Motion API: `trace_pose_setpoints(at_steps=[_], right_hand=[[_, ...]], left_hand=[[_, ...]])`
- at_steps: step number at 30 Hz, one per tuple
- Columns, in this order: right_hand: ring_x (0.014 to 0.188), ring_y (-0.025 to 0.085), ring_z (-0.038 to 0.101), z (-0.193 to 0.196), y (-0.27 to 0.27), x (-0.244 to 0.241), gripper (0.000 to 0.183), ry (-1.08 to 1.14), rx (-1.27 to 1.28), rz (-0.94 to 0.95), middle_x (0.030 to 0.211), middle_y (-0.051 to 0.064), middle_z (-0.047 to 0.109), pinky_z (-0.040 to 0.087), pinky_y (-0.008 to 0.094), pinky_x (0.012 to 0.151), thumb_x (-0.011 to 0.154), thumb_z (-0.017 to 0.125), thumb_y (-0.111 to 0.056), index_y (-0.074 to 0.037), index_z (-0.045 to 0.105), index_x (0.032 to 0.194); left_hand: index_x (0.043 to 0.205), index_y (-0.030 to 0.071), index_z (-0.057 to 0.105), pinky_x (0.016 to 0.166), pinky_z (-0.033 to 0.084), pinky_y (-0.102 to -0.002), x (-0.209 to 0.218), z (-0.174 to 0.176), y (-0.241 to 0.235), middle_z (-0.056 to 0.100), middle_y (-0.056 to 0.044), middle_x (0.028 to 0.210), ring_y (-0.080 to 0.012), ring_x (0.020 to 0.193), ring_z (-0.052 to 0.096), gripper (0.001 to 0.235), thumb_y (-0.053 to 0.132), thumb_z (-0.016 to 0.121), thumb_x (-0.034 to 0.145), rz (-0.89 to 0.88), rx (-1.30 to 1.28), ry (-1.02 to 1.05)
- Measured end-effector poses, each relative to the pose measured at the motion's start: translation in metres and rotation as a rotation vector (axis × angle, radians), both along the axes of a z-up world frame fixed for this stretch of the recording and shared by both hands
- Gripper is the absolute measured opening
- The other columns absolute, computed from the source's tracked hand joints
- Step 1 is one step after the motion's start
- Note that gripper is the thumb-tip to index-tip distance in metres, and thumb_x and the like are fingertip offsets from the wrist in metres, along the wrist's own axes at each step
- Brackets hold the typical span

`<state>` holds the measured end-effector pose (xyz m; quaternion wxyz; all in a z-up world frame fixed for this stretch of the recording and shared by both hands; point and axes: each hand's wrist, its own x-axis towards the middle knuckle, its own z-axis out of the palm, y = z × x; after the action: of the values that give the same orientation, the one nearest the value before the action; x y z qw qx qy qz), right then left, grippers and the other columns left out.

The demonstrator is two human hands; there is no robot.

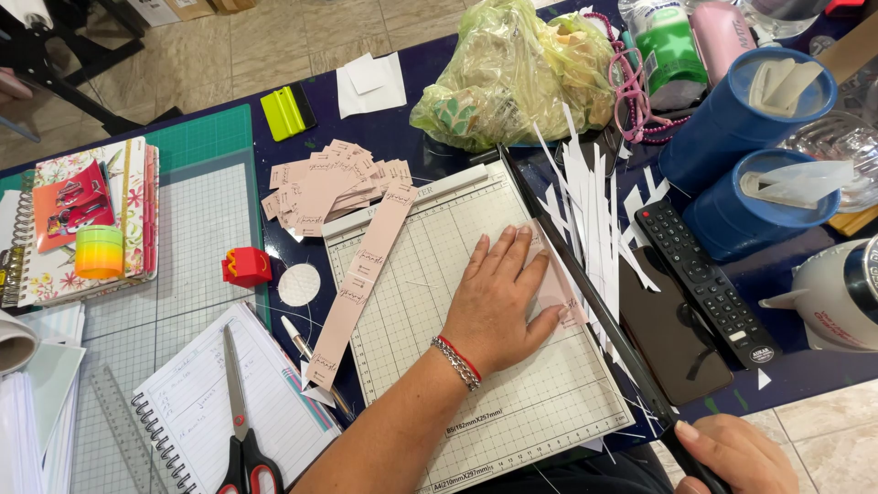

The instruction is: The person uses a paper cutter to trim pink rectangular paper strips on a grid-lined cutting mat. They align the paper, press down the cutter's lever to slice, and then move the cut pieces aside.

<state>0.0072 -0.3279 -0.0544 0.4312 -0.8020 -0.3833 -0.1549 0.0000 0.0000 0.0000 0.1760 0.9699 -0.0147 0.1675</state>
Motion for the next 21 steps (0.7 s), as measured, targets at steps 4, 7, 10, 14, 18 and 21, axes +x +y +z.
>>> trace_pose_setpoints(at_steps=[4, 7, 10, 14, 18, 21], right_hand=[[0.065, 0.023, 0.057, 0.043, 0.037, -0.016, 0.046, -0.035, 0.107, -0.057, 0.078, 0.012, 0.061, 0.045, 0.034, 0.065, 0.095, 0.048, -0.042, -0.001, 0.064, 0.109], [0.064, 0.025, 0.055, 0.048, 0.042, -0.021, 0.045, 0.005, 0.116, -0.092, 0.072, 0.015, 0.057, 0.043, 0.035, 0.065, 0.094, 0.049, -0.039, 0.001, 0.065, 0.105], [0.06, 0.024, 0.052, 0.051, 0.049, -0.022, 0.043, -0.02, 0.162, -0.09, 0.067, 0.014, 0.053, 0.04, 0.034, 0.061, 0.095, 0.047, -0.037, 0.002, 0.064, 0.104], [0.059, 0.026, 0.053, 0.049, 0.051, -0.02, 0.042, -0.037, 0.204, -0.076, 0.063, 0.014, 0.051, 0.043, 0.035, 0.061, 0.093, 0.049, -0.036, 0.004, 0.063, 0.1], [0.06, 0.024, 0.051, 0.051, 0.052, -0.023, 0.04, -0.031, 0.203, -0.066, 0.066, 0.013, 0.051, 0.042, 0.034, 0.061, 0.096, 0.048, -0.033, 0.003, 0.062, 0.105], [0.06, 0.024, 0.052, 0.05, 0.053, -0.023, 0.039, -0.024, 0.201, -0.067, 0.067, 0.012, 0.052, 0.042, 0.034, 0.061, 0.096, 0.048, -0.034, 0.002, 0.063, 0.105]], left_hand=[[0.142, 0.001, 0.054, 0.126, 0.019, -0.054, 0.0, 0.001, 0.0, 0.044, -0.028, 0.156, -0.0413, 0.149, 0.037, 0.068, 0.049, 0.053, 0.095, 0.004, -0.003, -0.012], [0.143, 0.002, 0.053, 0.126, 0.018, -0.054, 0.0, 0.0, 0.0, 0.044, -0.026, 0.156, -0.0398, 0.15, 0.036, 0.068, 0.048, 0.053, 0.094, 0.009, 0.004, 0.004], [0.143, 0.003, 0.055, 0.126, 0.018, -0.054, -0.001, -0.001, 0.0, 0.043, -0.026, 0.157, -0.0395, 0.15, 0.036, 0.067, 0.049, 0.053, 0.094, 0.012, 0.009, -0.01], [0.146, 0.004, 0.053, 0.127, 0.017, -0.054, -0.001, -0.001, 0.0, 0.041, -0.025, 0.159, -0.0386, 0.151, 0.033, 0.071, 0.053, 0.049, 0.096, 0.011, 0.021, 0.021], [0.146, 0.004, 0.053, 0.127, 0.016, -0.054, -0.001, 0.0, 0.0, 0.041, -0.025, 0.159, -0.0383, 0.151, 0.034, 0.074, 0.058, 0.049, 0.095, 0.012, 0.026, 0.006], [0.146, 0.005, 0.053, 0.127, 0.017, -0.054, 0.0, 0.0, 0.0, 0.043, -0.025, 0.158, -0.0382, 0.15, 0.036, 0.074, 0.058, 0.048, 0.095, 0.02, 0.054, 0.007]])
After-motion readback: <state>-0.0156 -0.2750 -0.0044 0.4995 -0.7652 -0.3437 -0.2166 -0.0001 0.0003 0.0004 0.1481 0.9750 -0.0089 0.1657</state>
